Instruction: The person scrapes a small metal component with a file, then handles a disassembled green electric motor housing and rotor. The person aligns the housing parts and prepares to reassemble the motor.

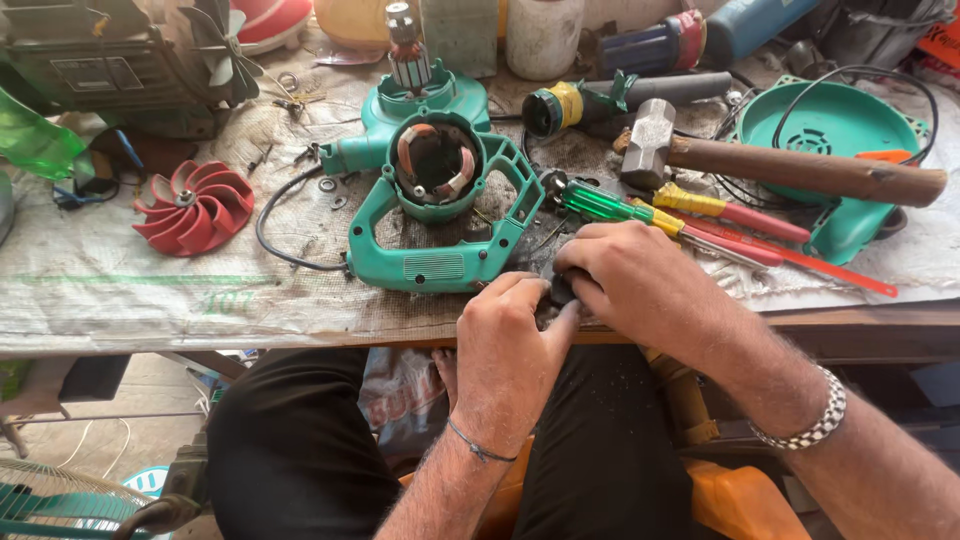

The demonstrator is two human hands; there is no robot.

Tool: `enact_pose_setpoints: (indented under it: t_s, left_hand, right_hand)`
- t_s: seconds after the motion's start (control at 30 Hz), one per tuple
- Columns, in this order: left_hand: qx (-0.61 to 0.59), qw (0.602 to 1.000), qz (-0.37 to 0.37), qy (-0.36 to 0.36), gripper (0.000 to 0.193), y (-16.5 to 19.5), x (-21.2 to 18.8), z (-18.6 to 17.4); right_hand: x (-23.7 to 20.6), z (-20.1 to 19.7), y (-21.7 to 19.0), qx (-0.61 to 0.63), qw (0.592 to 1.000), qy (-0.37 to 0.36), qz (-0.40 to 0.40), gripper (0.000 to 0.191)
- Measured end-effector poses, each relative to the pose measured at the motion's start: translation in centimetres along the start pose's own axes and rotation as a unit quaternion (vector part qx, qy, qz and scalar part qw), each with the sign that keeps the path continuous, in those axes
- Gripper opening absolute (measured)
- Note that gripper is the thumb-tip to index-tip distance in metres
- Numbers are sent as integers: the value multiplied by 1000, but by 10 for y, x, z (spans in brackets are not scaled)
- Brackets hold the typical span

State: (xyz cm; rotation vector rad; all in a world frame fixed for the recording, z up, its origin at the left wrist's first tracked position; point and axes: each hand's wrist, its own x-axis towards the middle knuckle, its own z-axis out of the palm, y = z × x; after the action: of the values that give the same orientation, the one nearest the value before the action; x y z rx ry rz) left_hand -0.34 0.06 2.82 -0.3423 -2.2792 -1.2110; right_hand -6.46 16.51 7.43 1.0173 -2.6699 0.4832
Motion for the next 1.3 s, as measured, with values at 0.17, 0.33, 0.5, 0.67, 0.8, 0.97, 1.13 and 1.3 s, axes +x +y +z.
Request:
enact_pose_setpoints:
  t_s: [0.17, 0.33, 0.5, 0.67, 0.8, 0.97, 1.13, 1.3]
  left_hand:
    - [-15, 999, -27, -13, 26, 1, 1, -1]
    - [0, 1000, -21, -18, 27, 1, -1, -2]
    - [-7, 1000, -15, -7, 25, 1, 0, -2]
    - [-10, 1000, -2, -3, 25, 2, 2, -3]
    - [-9, 1000, -22, -20, 26, 3, 3, -4]
    - [-4, 998, -48, -36, 27, 4, 4, -5]
    - [-10, 1000, -22, -16, 24, 4, 3, -4]
    - [-9, 1000, -24, -14, 26, 1, 3, -2]
  right_hand:
    - [-1, 4, 8, -4, 1000, 22, -10, 13]
    - [2, 5, 8, -46, 998, -26, 26, 9]
    - [5, -3, 4, -4, 998, -55, 0, 7]
    - [9, -12, 0, 14, 998, -46, -33, 8]
    - [13, -15, 0, -24, 998, -57, -10, 5]
    - [10, -14, 3, -6, 997, -79, 16, 11]
    - [6, -11, 6, 3, 998, -33, -62, 21]
    - [2, -9, 6, -34, 999, -18, -38, 21]
